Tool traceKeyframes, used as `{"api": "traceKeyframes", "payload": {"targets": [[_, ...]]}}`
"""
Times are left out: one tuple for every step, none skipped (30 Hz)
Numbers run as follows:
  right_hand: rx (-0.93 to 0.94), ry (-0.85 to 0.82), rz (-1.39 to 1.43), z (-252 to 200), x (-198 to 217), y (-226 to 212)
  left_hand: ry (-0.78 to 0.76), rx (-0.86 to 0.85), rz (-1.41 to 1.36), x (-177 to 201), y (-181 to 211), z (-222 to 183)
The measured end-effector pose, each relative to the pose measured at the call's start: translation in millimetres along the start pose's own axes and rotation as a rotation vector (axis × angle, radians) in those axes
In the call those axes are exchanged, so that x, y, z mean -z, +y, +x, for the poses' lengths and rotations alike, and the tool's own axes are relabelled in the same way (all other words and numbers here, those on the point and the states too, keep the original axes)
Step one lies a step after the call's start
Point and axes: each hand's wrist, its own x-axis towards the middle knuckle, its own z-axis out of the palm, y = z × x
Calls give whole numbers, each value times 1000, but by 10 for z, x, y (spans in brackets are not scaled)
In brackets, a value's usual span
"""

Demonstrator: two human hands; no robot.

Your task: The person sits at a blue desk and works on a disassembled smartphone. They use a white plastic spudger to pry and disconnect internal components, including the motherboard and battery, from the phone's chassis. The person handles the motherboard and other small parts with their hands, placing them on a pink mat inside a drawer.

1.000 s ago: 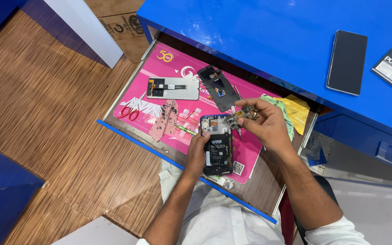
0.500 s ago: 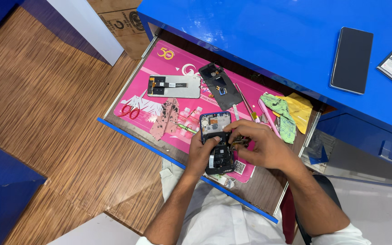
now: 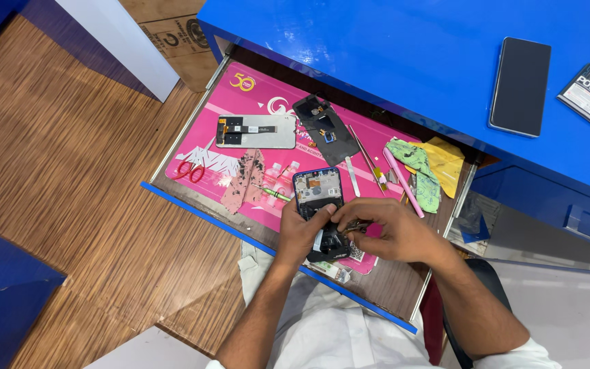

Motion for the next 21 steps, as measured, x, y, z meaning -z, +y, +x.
{"api": "traceKeyframes", "payload": {"targets": [[9,24,22,3,31,20,2,4,1,-6,-3,7],[18,48,43,7,68,47,3,8,1,-12,-4,14],[26,70,65,1,92,77,6,13,1,-18,-7,16],[-50,142,133,-10,101,110,2,18,2,-19,-8,17],[-126,214,202,-15,105,151,-2,22,2,-19,-7,18],[-201,285,270,-15,107,197,-5,26,2,-19,-6,20],[-192,365,334,3,103,248,-1,31,7,-19,-6,18],[-181,445,399,32,100,296,4,35,12,-20,-6,13],[-170,525,463,52,107,331,9,39,17,-19,-8,12],[-200,554,588,71,120,352,12,34,18,-19,-12,16],[-231,581,714,106,132,367,16,30,19,-19,-18,20],[-261,606,839,140,140,373,20,25,20,-19,-23,26],[-265,599,866,154,148,371,16,13,27,-18,-26,29],[-269,592,893,156,162,369,12,1,34,-20,-27,35],[-274,587,921,154,168,376,7,-10,42,-20,-24,43],[-244,582,895,153,165,395,15,2,52,-21,-17,43],[-214,580,868,142,160,418,21,14,62,-29,-8,36],[-184,579,840,125,150,448,26,25,72,-37,-1,40],[-158,608,750,95,130,480,24,31,70,-42,-2,47],[-133,636,659,72,99,511,22,36,69,-38,-4,46],[-108,664,568,50,69,533,19,41,68,-35,-9,47]]}}
